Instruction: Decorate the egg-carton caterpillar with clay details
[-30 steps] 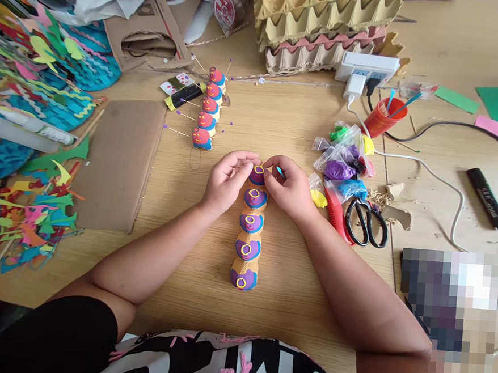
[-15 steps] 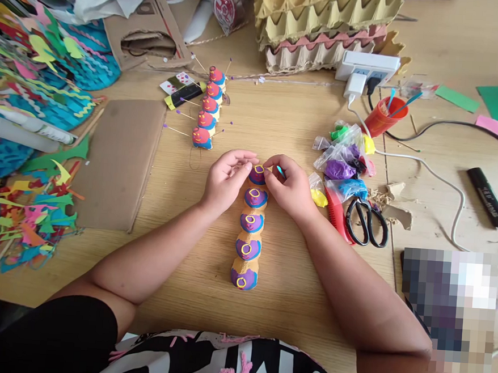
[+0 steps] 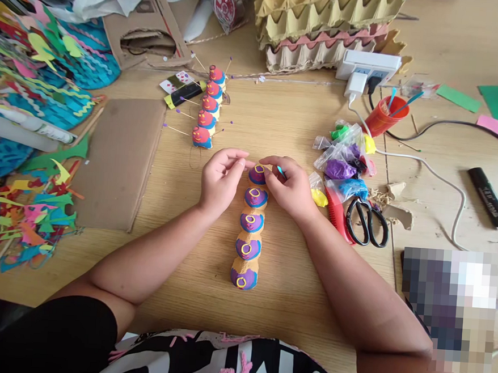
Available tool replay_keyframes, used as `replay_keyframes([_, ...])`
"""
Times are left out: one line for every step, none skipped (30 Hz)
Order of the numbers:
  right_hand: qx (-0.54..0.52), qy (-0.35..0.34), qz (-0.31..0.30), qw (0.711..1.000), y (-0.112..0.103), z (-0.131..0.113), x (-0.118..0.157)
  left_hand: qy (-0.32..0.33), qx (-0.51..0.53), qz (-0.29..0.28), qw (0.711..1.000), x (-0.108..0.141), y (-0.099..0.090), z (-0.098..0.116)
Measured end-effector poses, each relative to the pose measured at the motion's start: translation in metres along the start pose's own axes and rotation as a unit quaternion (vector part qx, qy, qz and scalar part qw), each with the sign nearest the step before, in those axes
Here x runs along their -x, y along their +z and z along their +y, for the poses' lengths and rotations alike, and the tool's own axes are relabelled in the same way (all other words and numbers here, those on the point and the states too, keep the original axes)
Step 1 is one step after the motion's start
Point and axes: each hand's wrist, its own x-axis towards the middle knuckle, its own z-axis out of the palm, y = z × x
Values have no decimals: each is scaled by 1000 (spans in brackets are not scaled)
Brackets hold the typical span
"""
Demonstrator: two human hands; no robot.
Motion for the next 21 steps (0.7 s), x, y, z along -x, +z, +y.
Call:
replay_keyframes([2,-2,1,1000,0,0,0,1,-1,2,1000,0,0,0])
replay_keyframes([4,-3,1,1000,0,0,0,1,-1,4,1000,0,0,1])
replay_keyframes([5,-3,1,1000,0,-1,0,1,-1,6,1000,0,0,1])
replay_keyframes([7,-4,0,1000,0,-1,0,2,-2,8,1000,0,0,1])
replay_keyframes([8,-5,0,1000,0,-1,0,3,-1,10,1000,0,1,1])
replay_keyframes([8,-5,-1,1000,-1,-1,0,3,0,11,1000,0,1,2])
replay_keyframes([9,-4,-1,1000,-1,-1,0,5,3,11,1000,0,1,2])
replay_keyframes([9,-4,-2,1000,-1,-1,0,6,5,12,1000,0,1,2])
replay_keyframes([9,-4,-1,1000,-1,-1,0,9,6,13,1000,0,1,2])
replay_keyframes([9,-4,-2,1000,-1,-1,0,12,4,15,1000,1,1,3])
replay_keyframes([9,-5,-2,1000,-1,-1,0,18,0,17,1000,1,1,3])
replay_keyframes([10,-5,-3,1000,-1,-1,0,25,-6,20,999,1,1,4])
replay_keyframes([10,-5,-4,1000,-1,-1,0,35,-13,18,999,2,1,4])
replay_keyframes([10,-5,-4,1000,-1,-1,0,47,-18,13,999,2,0,5])
replay_keyframes([9,-3,-3,1000,-1,0,0,61,-21,5,998,3,0,6])
replay_keyframes([8,-2,-2,1000,-1,0,0,73,-24,-7,997,4,-1,7])
replay_keyframes([6,-1,0,1000,-1,1,0,85,-29,-20,996,5,-2,8])
replay_keyframes([5,-2,2,1000,-1,1,0,96,-40,-32,994,6,-3,8])
replay_keyframes([5,-5,4,1000,-1,2,0,106,-55,-40,992,7,-4,9])
replay_keyframes([6,-9,5,1000,-1,2,0,115,-73,-45,990,8,-4,9])
replay_keyframes([7,-13,5,1000,-1,2,0,124,-91,-47,987,8,-5,9])
